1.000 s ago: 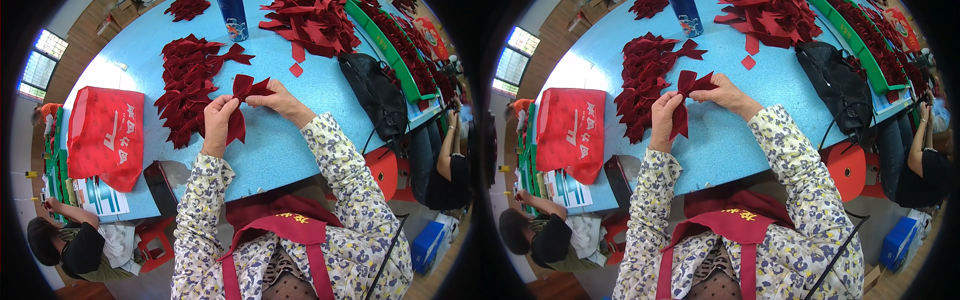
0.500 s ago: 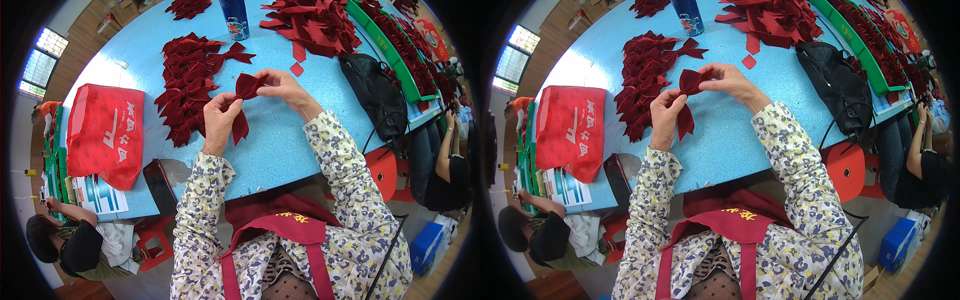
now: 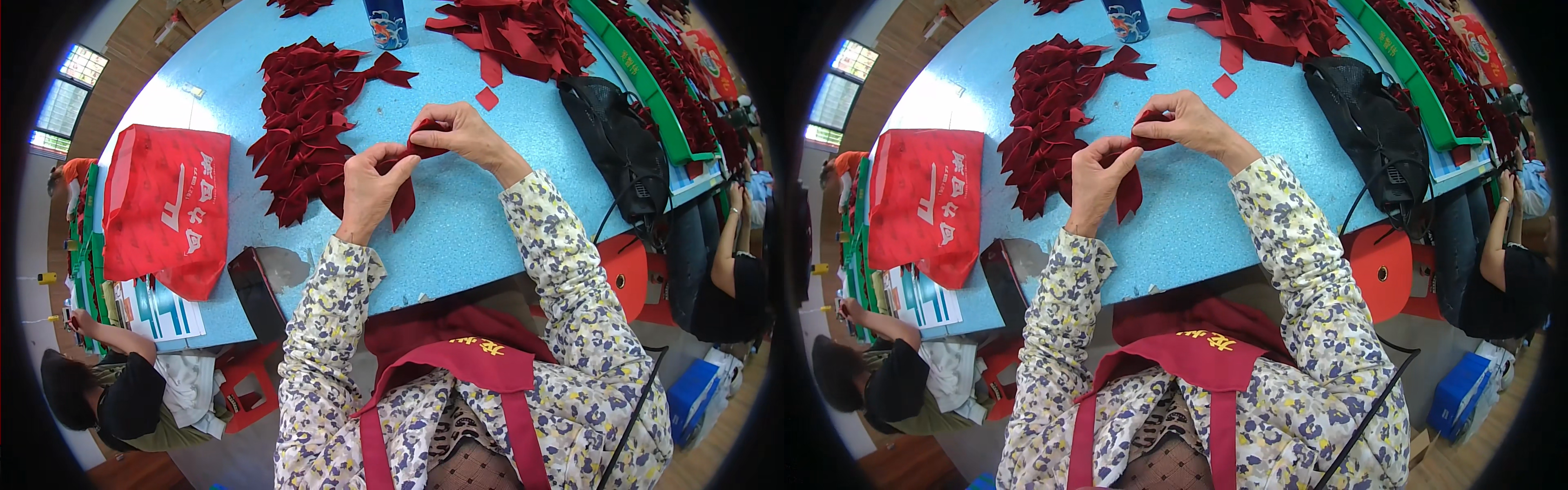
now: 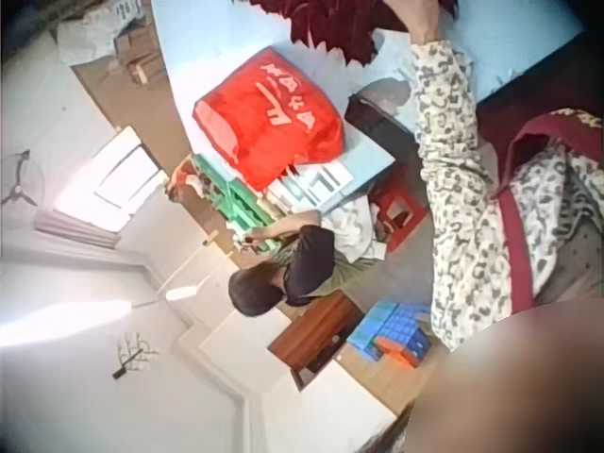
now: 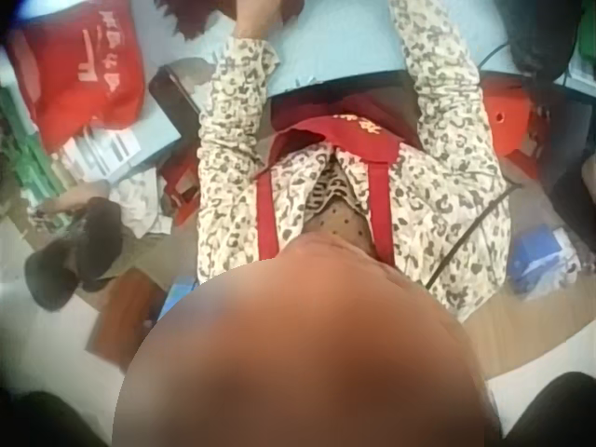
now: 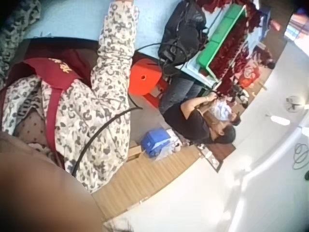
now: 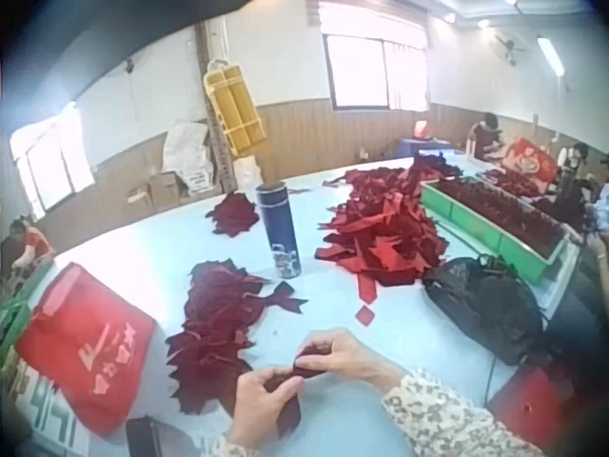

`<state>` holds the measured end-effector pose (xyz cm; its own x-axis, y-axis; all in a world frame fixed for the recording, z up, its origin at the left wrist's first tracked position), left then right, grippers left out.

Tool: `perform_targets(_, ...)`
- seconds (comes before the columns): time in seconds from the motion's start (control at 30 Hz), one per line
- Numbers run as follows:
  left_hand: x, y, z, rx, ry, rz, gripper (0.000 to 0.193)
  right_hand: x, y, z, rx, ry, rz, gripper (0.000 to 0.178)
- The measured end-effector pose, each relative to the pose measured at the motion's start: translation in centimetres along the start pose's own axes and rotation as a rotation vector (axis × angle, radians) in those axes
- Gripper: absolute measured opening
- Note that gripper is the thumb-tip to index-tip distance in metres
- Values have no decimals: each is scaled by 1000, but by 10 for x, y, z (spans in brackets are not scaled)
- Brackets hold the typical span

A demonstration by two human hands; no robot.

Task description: Assembling red fabric ribbons into decorative bows by folding and tying them.

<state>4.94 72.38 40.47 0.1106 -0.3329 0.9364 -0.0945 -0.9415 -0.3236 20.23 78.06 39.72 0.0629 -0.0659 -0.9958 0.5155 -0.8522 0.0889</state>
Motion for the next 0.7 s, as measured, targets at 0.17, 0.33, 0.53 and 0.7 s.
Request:
perform_targets(0.17,-22,9,-9,-56,-48,-23,17,2,2,18,67,309,-332,10)
perform_targets(0.33,-33,13,-13,-96,-89,-57,17,8,0,25,62,299,-312,11)
perform_targets(0.53,-26,11,-20,-67,-86,-81,16,12,-3,26,-86,30,61,15)
perform_targets(0.7,-20,1,-19,-92,-60,-44,22,9,-10,17,-73,50,6,16)
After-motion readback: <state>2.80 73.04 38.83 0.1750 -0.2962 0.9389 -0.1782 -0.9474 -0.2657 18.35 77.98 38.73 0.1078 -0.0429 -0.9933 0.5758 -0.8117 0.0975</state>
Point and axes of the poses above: each hand's wrist, its own y-axis away from the middle knuckle, its own z-axis out of the palm, x = y × z, the point moved 5 cm from there along -y, towards the middle knuckle, and after that the axes turned 12 degrees about z, right-handed, at the moved point
